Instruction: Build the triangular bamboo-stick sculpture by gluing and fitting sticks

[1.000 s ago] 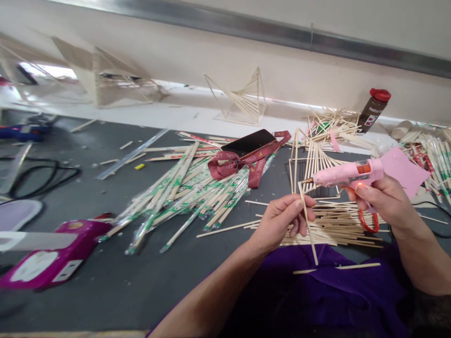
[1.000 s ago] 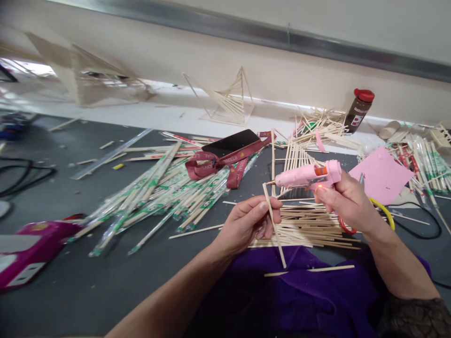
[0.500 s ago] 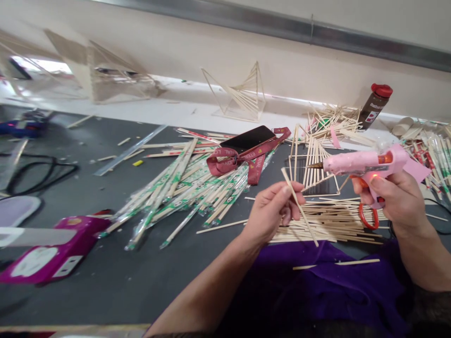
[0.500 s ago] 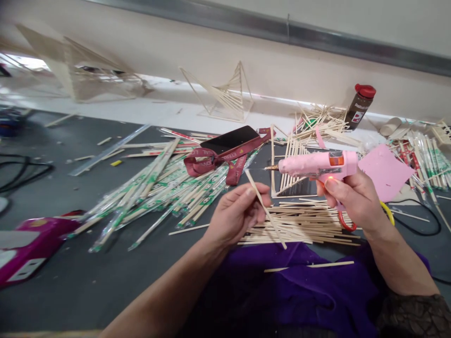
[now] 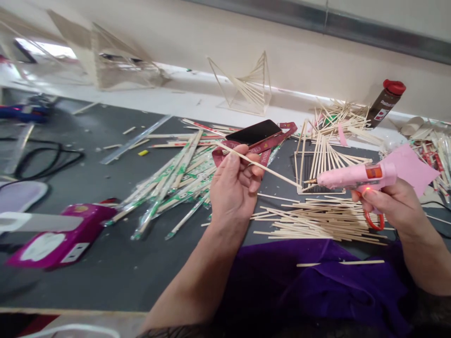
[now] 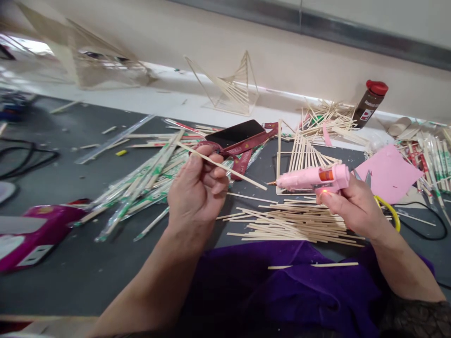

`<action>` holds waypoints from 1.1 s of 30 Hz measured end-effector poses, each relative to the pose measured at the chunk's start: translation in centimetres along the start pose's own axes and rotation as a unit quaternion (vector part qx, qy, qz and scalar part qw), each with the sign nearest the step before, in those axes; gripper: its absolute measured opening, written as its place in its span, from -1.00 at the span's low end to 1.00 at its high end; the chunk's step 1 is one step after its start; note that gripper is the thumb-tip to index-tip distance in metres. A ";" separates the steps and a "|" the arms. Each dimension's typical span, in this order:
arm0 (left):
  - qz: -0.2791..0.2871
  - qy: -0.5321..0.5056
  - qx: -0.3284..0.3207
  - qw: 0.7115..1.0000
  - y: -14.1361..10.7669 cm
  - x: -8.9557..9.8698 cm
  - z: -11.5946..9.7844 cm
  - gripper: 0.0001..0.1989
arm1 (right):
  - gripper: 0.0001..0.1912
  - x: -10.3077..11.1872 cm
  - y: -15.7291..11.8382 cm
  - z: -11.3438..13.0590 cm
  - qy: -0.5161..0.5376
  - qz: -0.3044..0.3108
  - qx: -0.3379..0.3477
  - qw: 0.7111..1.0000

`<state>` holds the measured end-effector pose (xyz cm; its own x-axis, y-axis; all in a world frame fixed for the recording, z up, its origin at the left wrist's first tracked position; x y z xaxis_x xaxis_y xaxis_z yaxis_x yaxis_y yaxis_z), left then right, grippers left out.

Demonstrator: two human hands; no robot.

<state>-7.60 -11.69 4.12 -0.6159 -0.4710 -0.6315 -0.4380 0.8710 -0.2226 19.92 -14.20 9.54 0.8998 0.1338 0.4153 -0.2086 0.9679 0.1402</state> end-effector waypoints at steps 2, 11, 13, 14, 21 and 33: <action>0.011 0.001 -0.004 1.000 0.0 -0.1 -0.1 -0.83 | -0.72 -0.1 0.0 0.2 -0.031 0.009 0.010 0.999; 0.010 0.006 -0.002 1.000 -0.3 -0.2 -0.1 -0.82 | -0.75 0.0 -0.3 0.9 -0.076 0.024 0.059 0.995; 0.009 0.009 -0.003 1.000 -0.4 -0.2 -0.2 -0.83 | -0.76 0.0 -0.3 0.9 -0.080 0.017 0.078 0.994; 0.009 0.012 -0.003 1.000 -0.4 -0.2 -0.2 -0.83 | -0.75 0.1 -0.3 0.8 -0.085 0.015 0.082 0.993; 0.016 0.006 -0.012 1.000 -0.2 -0.2 -0.1 -0.83 | -0.76 0.0 -0.3 0.3 -0.106 0.012 0.076 0.991; 0.004 0.012 -0.013 1.000 -0.1 0.0 0.0 -0.78 | -0.75 -0.4 0.2 1.6 -0.063 0.021 0.037 0.997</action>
<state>-7.56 -11.74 4.10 -0.6339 -0.4681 -0.6157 -0.4507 0.8705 -0.1977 18.87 -14.39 10.87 0.8349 0.1418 0.5318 -0.2770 0.9432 0.1834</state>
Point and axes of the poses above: each hand's wrist, its own y-axis towards the middle knuckle, its own x-axis out of the back of the hand, z = x × y, the point moved 5 cm from there along y, towards the middle knuckle, and after that the axes turned 10 degrees about -z, right-handed, at the moved point
